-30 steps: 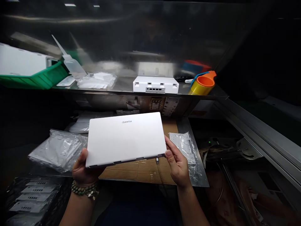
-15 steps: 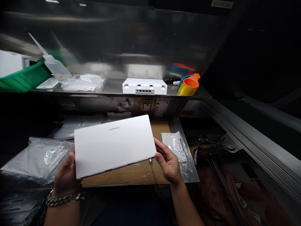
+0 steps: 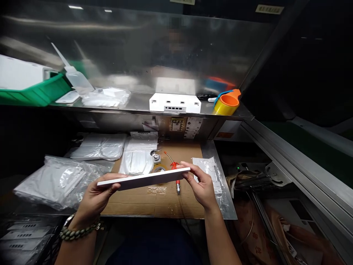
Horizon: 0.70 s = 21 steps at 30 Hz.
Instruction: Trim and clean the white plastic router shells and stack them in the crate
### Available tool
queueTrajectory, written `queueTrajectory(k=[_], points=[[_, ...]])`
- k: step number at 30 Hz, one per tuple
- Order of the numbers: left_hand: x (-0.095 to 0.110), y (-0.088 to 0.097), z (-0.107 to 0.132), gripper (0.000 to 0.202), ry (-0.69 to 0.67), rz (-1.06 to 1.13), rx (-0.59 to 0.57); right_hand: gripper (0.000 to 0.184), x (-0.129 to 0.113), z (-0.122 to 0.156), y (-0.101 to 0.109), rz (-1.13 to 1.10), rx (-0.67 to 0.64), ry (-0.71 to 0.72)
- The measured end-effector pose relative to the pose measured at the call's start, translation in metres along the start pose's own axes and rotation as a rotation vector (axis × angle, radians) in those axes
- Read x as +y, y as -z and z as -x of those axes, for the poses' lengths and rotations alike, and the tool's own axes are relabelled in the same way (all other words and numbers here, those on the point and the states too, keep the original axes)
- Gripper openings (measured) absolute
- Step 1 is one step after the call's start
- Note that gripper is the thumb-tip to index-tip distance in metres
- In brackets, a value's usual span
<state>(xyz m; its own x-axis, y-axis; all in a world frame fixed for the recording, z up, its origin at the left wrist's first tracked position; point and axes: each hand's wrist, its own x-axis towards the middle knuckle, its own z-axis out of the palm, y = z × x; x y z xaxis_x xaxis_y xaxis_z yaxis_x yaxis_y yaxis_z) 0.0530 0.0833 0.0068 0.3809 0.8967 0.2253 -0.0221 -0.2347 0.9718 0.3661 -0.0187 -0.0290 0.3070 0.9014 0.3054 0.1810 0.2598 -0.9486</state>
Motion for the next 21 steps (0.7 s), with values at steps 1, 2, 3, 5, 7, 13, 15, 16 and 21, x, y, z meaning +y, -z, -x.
queueTrajectory(k=[1, 2, 3, 5, 7, 13, 15, 16, 21], points=[[0.002, -0.001, 0.000, 0.018, -0.008, 0.001, -0.018, 0.029, 0.001, 0.000, -0.001, 0.013, 0.012, 0.003], [0.003, -0.001, -0.001, 0.018, -0.011, 0.003, -0.034, 0.027, 0.002, -0.001, -0.001, 0.021, 0.022, 0.007], [0.004, -0.001, -0.001, 0.019, -0.011, 0.007, -0.048, 0.026, 0.003, 0.000, -0.002, 0.026, 0.029, 0.013], [0.006, 0.000, 0.000, 0.019, -0.004, 0.011, -0.068, 0.025, 0.006, 0.000, -0.003, 0.023, 0.035, 0.027], [0.006, 0.001, 0.002, 0.018, 0.004, 0.013, -0.073, 0.024, 0.009, 0.000, -0.004, 0.011, 0.031, 0.034], [0.001, 0.006, 0.010, 0.020, 0.023, 0.035, -0.031, 0.020, 0.023, -0.003, -0.012, -0.025, -0.023, 0.073], [-0.004, 0.010, 0.014, 0.042, 0.087, 0.148, 0.142, 0.021, 0.028, -0.005, -0.019, -0.052, -0.072, 0.086], [-0.008, 0.012, 0.017, 0.056, 0.176, 0.251, 0.274, 0.021, 0.029, -0.007, -0.024, -0.066, -0.106, 0.094], [-0.034, 0.036, 0.045, 0.086, 0.848, 1.053, 0.381, 0.020, 0.032, -0.022, -0.054, -0.125, -0.439, 0.197]])
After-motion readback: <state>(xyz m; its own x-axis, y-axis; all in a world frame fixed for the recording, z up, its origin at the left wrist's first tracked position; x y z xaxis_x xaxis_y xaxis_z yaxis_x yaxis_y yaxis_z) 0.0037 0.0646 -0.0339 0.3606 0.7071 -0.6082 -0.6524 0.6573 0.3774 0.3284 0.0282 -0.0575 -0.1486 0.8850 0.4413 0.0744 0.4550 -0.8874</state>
